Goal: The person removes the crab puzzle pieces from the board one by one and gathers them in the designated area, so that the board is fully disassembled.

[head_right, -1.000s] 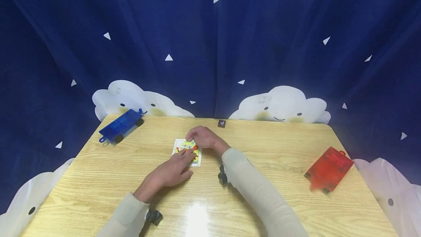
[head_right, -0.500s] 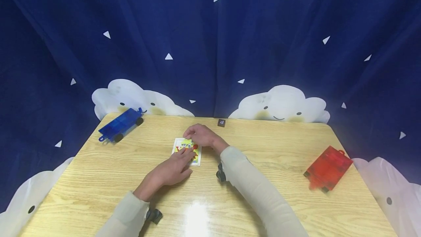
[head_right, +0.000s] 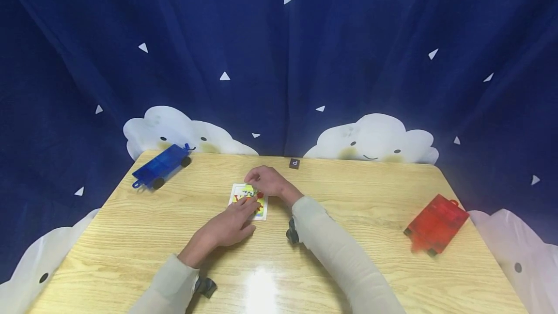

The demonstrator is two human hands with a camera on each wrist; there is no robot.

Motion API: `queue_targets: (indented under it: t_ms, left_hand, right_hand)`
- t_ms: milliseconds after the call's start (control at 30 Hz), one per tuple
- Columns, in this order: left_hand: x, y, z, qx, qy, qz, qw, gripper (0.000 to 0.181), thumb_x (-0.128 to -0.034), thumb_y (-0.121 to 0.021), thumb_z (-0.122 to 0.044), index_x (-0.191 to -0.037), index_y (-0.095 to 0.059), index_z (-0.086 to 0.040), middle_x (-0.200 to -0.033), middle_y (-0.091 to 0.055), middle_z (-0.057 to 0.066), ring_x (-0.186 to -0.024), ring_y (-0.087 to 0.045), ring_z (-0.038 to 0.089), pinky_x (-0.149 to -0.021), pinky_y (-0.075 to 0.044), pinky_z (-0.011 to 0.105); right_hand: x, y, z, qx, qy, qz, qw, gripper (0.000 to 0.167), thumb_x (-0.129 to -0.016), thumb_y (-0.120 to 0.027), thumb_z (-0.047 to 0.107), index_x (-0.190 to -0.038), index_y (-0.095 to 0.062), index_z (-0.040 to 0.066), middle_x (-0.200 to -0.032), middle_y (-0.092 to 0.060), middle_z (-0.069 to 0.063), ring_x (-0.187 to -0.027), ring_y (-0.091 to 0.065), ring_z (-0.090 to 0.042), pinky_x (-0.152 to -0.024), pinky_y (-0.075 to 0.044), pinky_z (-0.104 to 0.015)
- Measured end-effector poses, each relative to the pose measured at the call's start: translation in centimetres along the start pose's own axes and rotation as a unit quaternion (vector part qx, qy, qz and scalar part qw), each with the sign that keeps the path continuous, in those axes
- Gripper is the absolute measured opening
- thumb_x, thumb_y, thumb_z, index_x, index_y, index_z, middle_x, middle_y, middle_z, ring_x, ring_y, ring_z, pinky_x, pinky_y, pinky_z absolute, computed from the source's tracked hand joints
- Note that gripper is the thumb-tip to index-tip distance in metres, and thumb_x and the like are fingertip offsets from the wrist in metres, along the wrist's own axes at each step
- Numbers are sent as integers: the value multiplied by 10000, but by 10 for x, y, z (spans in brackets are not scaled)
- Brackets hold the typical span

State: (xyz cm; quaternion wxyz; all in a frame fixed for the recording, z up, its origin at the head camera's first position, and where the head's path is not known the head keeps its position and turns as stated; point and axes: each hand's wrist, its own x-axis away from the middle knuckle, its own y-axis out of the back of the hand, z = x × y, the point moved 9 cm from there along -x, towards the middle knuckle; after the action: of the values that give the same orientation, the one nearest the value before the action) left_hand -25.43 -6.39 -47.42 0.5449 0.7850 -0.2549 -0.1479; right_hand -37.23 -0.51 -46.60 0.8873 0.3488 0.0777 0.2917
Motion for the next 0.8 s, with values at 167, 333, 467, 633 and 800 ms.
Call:
queue_targets:
  t_ms: [167, 333, 467, 633, 800]
  left_hand:
    - [0, 2, -2, -37, -137, -121, 9998, 533, -986, -647, -168, -1453, -491, 33, -1546, -427, 203, -1446, -349, 454, -1164, -316, 558]
    - [1, 1, -1, -20, -82, -30, 10000, 553, -985, -644, -191, -1468, -486, 26, -1566, -412, 191, -1460, -337, 434, -1178, -303, 534]
    - [2, 1, 0, 9, -71, 14, 10000, 569, -987, -653, -217, -1477, -485, 19, -1584, -396, 188, -1471, -325, 423, -1184, -298, 519]
    - [1, 2, 0, 98, -77, -16, 9999, 563, -991, -655, -212, -1477, -487, 19, -1585, -397, 201, -1465, -323, 451, -1180, -300, 533]
    - [1, 1, 2, 118, -39, -1, 9999, 566, -992, -653, -212, -1484, -484, 11, -1578, -405, 202, -1461, -324, 463, -1181, -299, 530]
  right_hand:
    - [-1, 0, 1, 148, 60, 10, 9999, 157, -977, -639, 8, -1063, -761, 56, -996, -727, -29, -904, -601, -134, -860, -502, -304]
    - [-1, 0, 0, 236, 45, -36, 9997, 145, -979, -648, 16, -1026, -775, 66, -970, -735, -15, -868, -583, -128, -812, -488, -281]
    - [1, 2, 0, 222, 49, -109, 9997, 157, -972, -642, 6, -1011, -779, 72, -943, -734, -6, -858, -586, -136, -795, -492, -284]
    - [4, 8, -3, 275, 51, -184, 9994, 174, -980, -626, 8, -1024, -779, 80, -953, -731, 7, -899, -598, -138, -845, -498, -311]
    - [10, 18, -4, 288, 139, -271, 9991, 178, -985, -620, 5, -1040, -776, 70, -979, -734, -20, -904, -604, -144, -846, -503, -315]
